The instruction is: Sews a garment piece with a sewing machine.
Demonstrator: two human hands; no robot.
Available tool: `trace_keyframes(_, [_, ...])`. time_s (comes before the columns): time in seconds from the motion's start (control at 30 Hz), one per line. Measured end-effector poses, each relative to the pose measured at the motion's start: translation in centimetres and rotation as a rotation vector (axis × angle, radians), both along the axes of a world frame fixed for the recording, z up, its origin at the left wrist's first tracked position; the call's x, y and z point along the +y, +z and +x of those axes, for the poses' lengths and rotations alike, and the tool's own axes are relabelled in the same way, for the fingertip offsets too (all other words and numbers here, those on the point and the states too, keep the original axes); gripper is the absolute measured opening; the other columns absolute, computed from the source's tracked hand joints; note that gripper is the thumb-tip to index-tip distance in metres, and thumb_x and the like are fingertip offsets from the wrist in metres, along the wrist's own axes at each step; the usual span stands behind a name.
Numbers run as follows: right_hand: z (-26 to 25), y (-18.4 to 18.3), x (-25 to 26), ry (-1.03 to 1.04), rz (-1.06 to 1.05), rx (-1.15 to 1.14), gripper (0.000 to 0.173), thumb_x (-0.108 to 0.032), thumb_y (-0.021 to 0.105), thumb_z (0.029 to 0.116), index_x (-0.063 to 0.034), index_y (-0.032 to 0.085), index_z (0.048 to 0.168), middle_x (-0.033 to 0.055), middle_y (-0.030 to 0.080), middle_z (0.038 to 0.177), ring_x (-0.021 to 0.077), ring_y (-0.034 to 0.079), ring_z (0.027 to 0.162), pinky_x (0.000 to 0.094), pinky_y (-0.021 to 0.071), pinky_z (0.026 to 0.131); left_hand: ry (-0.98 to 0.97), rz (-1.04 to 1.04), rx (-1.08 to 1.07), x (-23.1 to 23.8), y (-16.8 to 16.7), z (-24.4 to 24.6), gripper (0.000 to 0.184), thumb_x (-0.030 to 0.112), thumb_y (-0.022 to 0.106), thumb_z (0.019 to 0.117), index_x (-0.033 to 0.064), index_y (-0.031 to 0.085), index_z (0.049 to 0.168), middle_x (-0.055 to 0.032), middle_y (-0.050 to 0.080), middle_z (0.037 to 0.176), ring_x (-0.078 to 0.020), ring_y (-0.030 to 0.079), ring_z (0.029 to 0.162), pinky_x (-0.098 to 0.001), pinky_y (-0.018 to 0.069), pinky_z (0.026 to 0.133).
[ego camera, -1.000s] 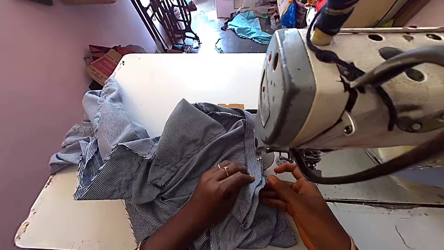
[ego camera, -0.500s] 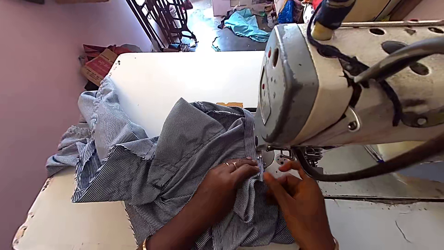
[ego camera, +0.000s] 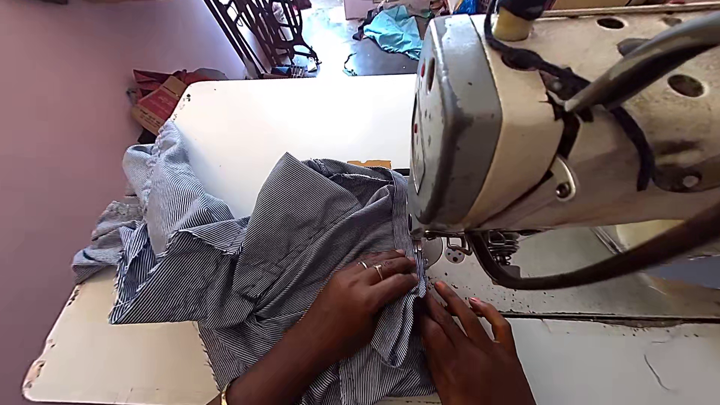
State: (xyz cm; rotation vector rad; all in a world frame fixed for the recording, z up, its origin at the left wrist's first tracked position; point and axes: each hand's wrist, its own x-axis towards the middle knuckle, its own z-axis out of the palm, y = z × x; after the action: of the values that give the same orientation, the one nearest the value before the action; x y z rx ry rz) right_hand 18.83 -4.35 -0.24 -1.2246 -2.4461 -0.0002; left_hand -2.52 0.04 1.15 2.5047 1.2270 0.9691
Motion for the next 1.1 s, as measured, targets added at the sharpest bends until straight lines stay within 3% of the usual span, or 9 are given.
trace_keyframes(0.07, [0.1, 0.0, 0.0, 0.011, 0.001, 0.003, 0.028, -0.015, 0.046, 0.1027, -0.0191, 0.069, 0.119, -0.0010, 0.070, 0.133, 0.0201, 0.057, 0.133, 0.0476, 0.0362, 0.110, -0.023, 0.019, 0.079, -0.1, -0.1, 0.1, 0.029, 0.001, 0.054, 0.0915, 0.0094, 0.076, 0.108, -0.0080, 0.073, 0.122, -0.0194, 0.065, 0.126, -0.0349, 0.0485, 0.111])
trace_keyframes(0.17, [0.1, -0.1, -0.1, 0.001, 0.014, 0.039, 0.027, -0.014, 0.049, 0.1032, -0.0172, 0.070, 0.119, -0.0007, 0.072, 0.130, 0.0189, 0.060, 0.130, 0.0445, 0.0377, 0.109, -0.016, 0.029, 0.149, -0.1, 0.1, 0.2, 0.030, 0.000, 0.052, 0.0926, 0.0097, 0.076, 0.109, -0.0063, 0.073, 0.124, -0.0179, 0.064, 0.126, -0.0327, 0.0472, 0.112])
trace_keyframes(0.33, [0.3, -0.1, -0.1, 0.011, -0.015, 0.046, 0.027, -0.013, 0.049, 0.1038, -0.0164, 0.070, 0.120, -0.0004, 0.071, 0.130, 0.0197, 0.059, 0.131, 0.0451, 0.0374, 0.109, -0.036, -0.020, 0.181, -0.2, 0.0, -0.3, 0.035, 0.002, 0.054, 0.0933, 0.0121, 0.075, 0.120, -0.0078, 0.071, 0.127, -0.0202, 0.062, 0.129, -0.0355, 0.0455, 0.114])
trace_keyframes(0.77, [0.4, 0.2, 0.3, -0.025, -0.043, 0.016, 0.028, -0.014, 0.045, 0.1029, -0.0160, 0.070, 0.115, 0.0018, 0.073, 0.127, 0.0232, 0.061, 0.128, 0.0490, 0.0360, 0.110, 0.033, -0.038, 0.170, 0.3, 0.0, 0.6, 0.036, 0.001, 0.056, 0.0926, 0.0096, 0.074, 0.122, -0.0097, 0.070, 0.129, -0.0220, 0.060, 0.131, -0.0336, 0.0439, 0.115])
trace_keyframes(1.1, [0.8, -0.8, 2.4, 0.015, -0.009, 0.052, 0.034, -0.018, 0.042, 0.1035, -0.0178, 0.067, 0.126, -0.0011, 0.069, 0.135, 0.0213, 0.053, 0.138, 0.0504, 0.0301, 0.113, 0.075, -0.026, 0.085, 1.7, -0.2, 0.8, 0.032, 0.001, 0.057, 0.0904, 0.0072, 0.077, 0.115, -0.0106, 0.072, 0.123, -0.0234, 0.063, 0.127, -0.0341, 0.0459, 0.113])
